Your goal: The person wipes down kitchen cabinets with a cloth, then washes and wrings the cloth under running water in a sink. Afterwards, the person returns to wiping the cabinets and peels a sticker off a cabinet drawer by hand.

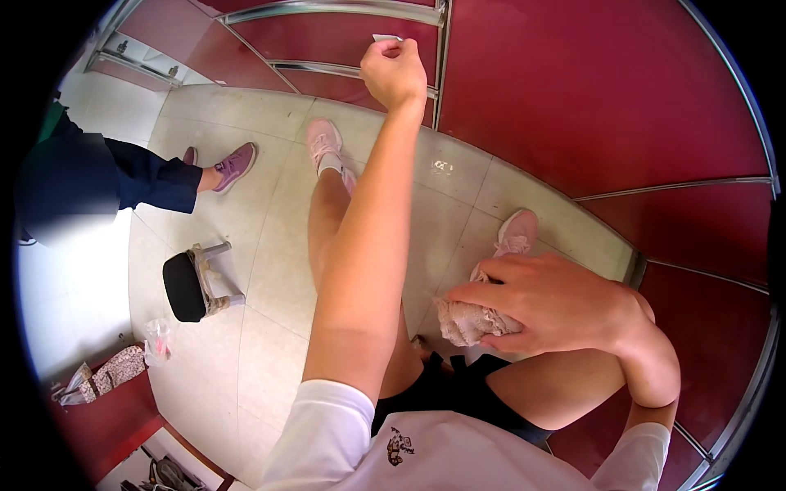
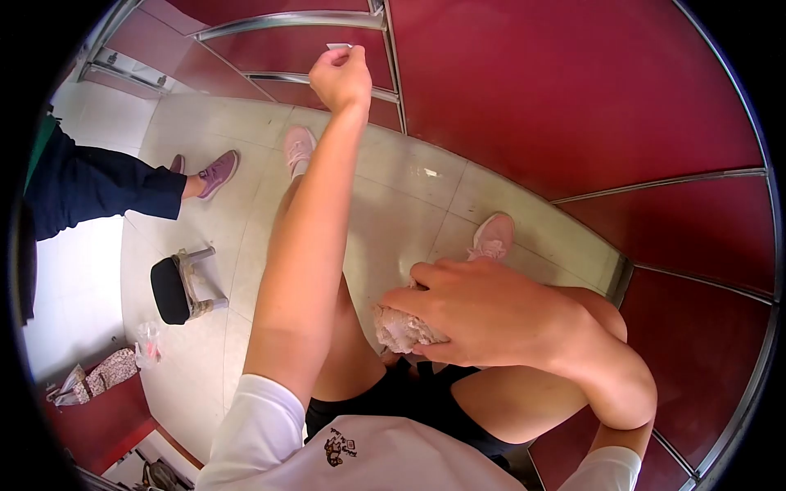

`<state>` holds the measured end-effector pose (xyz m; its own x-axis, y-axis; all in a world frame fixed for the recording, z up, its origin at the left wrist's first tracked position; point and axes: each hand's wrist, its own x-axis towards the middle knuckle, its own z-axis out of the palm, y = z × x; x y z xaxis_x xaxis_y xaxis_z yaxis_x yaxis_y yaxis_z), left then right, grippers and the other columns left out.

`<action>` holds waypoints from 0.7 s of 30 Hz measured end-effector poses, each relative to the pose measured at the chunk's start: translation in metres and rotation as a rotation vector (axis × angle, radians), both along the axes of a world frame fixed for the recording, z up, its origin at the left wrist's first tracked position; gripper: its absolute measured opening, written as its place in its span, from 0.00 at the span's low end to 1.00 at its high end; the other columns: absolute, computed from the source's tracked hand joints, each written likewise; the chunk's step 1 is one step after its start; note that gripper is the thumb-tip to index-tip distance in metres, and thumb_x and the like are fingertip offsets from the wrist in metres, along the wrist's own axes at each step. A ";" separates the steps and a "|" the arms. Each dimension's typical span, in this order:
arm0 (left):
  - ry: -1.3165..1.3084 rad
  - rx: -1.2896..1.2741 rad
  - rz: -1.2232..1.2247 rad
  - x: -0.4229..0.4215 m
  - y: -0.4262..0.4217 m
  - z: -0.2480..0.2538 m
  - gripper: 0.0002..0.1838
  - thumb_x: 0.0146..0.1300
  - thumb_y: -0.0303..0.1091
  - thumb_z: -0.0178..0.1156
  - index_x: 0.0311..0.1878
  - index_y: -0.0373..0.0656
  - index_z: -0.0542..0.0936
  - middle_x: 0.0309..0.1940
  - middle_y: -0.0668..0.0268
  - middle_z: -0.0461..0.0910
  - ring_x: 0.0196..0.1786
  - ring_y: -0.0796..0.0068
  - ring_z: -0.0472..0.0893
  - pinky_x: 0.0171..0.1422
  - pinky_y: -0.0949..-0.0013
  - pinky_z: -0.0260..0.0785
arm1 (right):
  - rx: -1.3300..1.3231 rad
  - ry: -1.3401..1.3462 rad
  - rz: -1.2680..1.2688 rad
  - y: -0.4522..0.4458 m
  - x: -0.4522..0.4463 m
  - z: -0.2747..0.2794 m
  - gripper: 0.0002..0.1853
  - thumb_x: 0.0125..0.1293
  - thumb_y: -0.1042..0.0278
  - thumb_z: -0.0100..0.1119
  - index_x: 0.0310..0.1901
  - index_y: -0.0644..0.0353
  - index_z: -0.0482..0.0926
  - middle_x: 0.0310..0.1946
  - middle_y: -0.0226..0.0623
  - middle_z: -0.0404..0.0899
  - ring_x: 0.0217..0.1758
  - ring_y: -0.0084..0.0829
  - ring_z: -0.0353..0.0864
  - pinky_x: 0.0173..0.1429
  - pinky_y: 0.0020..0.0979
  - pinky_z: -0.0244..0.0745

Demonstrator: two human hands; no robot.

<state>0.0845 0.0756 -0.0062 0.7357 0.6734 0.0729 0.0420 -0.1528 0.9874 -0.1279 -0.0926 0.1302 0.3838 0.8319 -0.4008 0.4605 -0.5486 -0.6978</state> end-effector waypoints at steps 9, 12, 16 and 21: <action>-0.064 0.087 0.060 -0.005 -0.006 -0.006 0.10 0.56 0.35 0.64 0.34 0.37 0.81 0.29 0.61 0.82 0.33 0.61 0.82 0.42 0.58 0.74 | -0.023 -0.019 0.009 -0.001 -0.001 -0.002 0.26 0.61 0.57 0.63 0.61 0.51 0.71 0.45 0.40 0.74 0.49 0.42 0.76 0.50 0.41 0.72; -0.049 0.026 0.047 -0.002 -0.002 -0.004 0.10 0.57 0.33 0.64 0.36 0.35 0.82 0.31 0.59 0.83 0.35 0.65 0.82 0.44 0.63 0.74 | -0.043 -0.028 0.008 -0.003 -0.002 -0.002 0.27 0.61 0.56 0.63 0.61 0.51 0.71 0.46 0.40 0.75 0.50 0.42 0.76 0.51 0.41 0.72; -0.101 0.100 0.006 0.000 0.000 -0.007 0.09 0.58 0.32 0.64 0.36 0.34 0.82 0.31 0.58 0.83 0.34 0.65 0.82 0.43 0.62 0.74 | -0.023 -0.035 -0.020 -0.003 -0.002 -0.003 0.25 0.61 0.59 0.63 0.60 0.52 0.72 0.43 0.40 0.74 0.49 0.43 0.77 0.49 0.42 0.73; -0.094 0.112 -0.003 0.000 0.000 -0.007 0.10 0.58 0.32 0.63 0.36 0.33 0.82 0.31 0.57 0.83 0.34 0.66 0.82 0.43 0.63 0.74 | -0.107 0.009 0.002 -0.001 0.002 0.002 0.27 0.61 0.57 0.63 0.61 0.51 0.71 0.47 0.40 0.74 0.52 0.42 0.76 0.52 0.41 0.72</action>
<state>0.0844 0.0756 -0.0136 0.7239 0.6553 0.2157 -0.0501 -0.2619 0.9638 -0.1262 -0.0936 0.1324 0.3778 0.7850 -0.4910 0.4558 -0.6193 -0.6393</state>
